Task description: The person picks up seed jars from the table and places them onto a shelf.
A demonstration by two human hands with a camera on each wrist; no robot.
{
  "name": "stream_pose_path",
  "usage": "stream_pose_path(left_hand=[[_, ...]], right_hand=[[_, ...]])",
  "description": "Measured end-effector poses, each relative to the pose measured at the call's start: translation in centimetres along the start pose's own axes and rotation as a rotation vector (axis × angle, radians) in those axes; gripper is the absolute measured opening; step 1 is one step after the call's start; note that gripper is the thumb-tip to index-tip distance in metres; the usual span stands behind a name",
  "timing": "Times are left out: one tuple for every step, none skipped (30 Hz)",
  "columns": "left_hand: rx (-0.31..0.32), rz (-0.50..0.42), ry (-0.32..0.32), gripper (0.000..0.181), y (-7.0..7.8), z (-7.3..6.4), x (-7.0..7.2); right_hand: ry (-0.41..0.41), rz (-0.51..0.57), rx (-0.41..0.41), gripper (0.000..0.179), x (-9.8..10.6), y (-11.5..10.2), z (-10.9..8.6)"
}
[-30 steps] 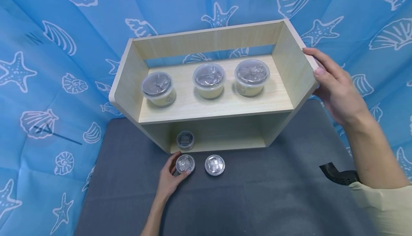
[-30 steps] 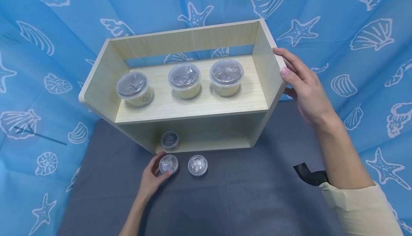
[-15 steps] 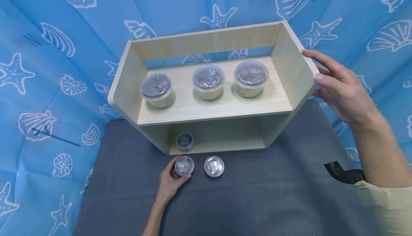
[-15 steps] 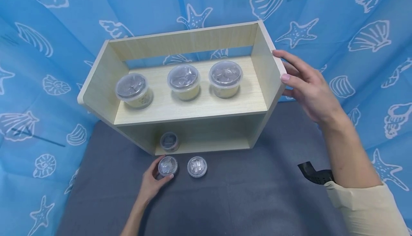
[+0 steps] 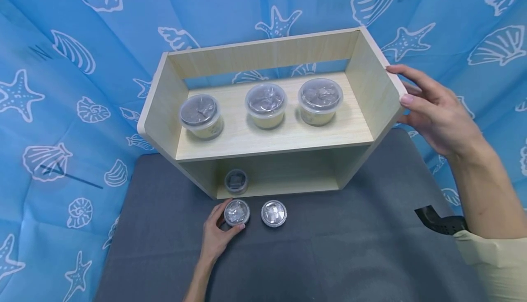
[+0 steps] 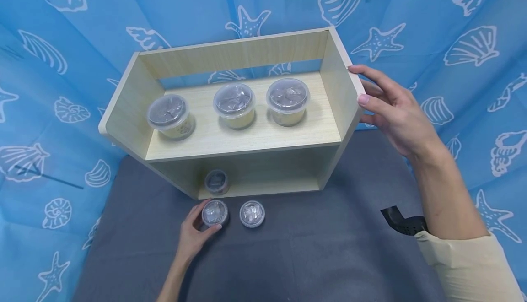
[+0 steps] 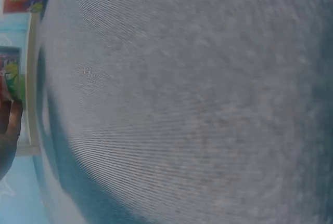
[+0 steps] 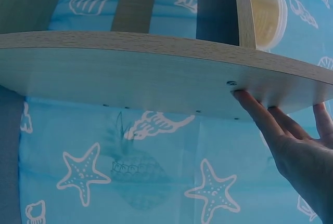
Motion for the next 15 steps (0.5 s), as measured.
stream_pose_path(left_hand=[[-0.004, -0.002, -0.001, 0.073, 0.2, 0.0, 0.0], [-0.009, -0.004, -0.003, 0.073, 0.5, 0.1, 0.0], [-0.013, -0.007, -0.004, 0.073, 0.7, 0.2, -0.1], [-0.019, -0.004, -0.003, 0.073, 0.9, 0.2, -0.1], [-0.025, -0.008, -0.002, 0.073, 1.1, 0.3, -0.1], [-0.034, -0.008, -0.002, 0.074, 1.4, 0.4, -0.1], [-0.042, -0.011, 0.001, 0.073, 1.6, 0.5, -0.1], [-0.05, -0.015, 0.003, 0.073, 1.8, 0.6, -0.1], [-0.06, -0.022, 0.006, 0.073, 2.1, 0.8, -0.1], [-0.071, -0.029, 0.008, 0.073, 2.3, 0.9, -0.1], [-0.08, -0.043, 0.01, 0.073, 2.5, 1.0, -0.1], [-0.087, -0.054, 0.011, 0.073, 2.6, 1.1, -0.1], [-0.091, -0.062, 0.011, 0.073, 2.8, 1.2, -0.2], [-0.095, -0.064, 0.011, 0.072, 3.0, 1.3, -0.2], [-0.099, -0.061, 0.011, 0.072, 3.2, 1.4, -0.3]], right_hand=[[-0.014, 0.018, 0.01, 0.054, 0.0, 0.1, 0.0], [-0.01, 0.015, 0.008, 0.054, 0.1, 0.2, 0.0], [-0.017, 0.027, 0.013, 0.054, 0.2, 0.3, 0.0], [-0.022, 0.036, 0.017, 0.054, 0.2, 0.3, 0.0], [-0.023, 0.043, 0.018, 0.054, 0.3, 0.4, 0.0], [-0.017, 0.036, 0.015, 0.054, 0.4, 0.4, 0.0], [-0.012, 0.035, 0.012, 0.054, 0.4, 0.5, 0.0], [-0.008, 0.033, 0.011, 0.054, 0.5, 0.5, 0.0], [-0.004, 0.03, 0.009, 0.054, 0.5, 0.4, -0.1], [-0.003, 0.028, 0.009, 0.054, 0.5, 0.4, -0.1], [-0.001, 0.027, 0.008, 0.054, 0.4, 0.4, -0.1], [-0.001, 0.026, 0.008, 0.054, 0.4, 0.4, -0.1], [0.0, 0.021, 0.006, 0.054, 0.3, 0.4, -0.1], [0.002, 0.017, 0.003, 0.054, 0.3, 0.4, -0.1], [0.006, 0.011, -0.001, 0.054, 0.3, 0.4, -0.1]])
Point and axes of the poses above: each hand's wrist, its own z-axis towards the middle knuckle, its own x-axis out of the back of the hand, y = z × x, the point moved 9 cm from there along z, towards the middle knuckle, and after that the axes turned 5 degrees about -z, right-handed, at the moved point
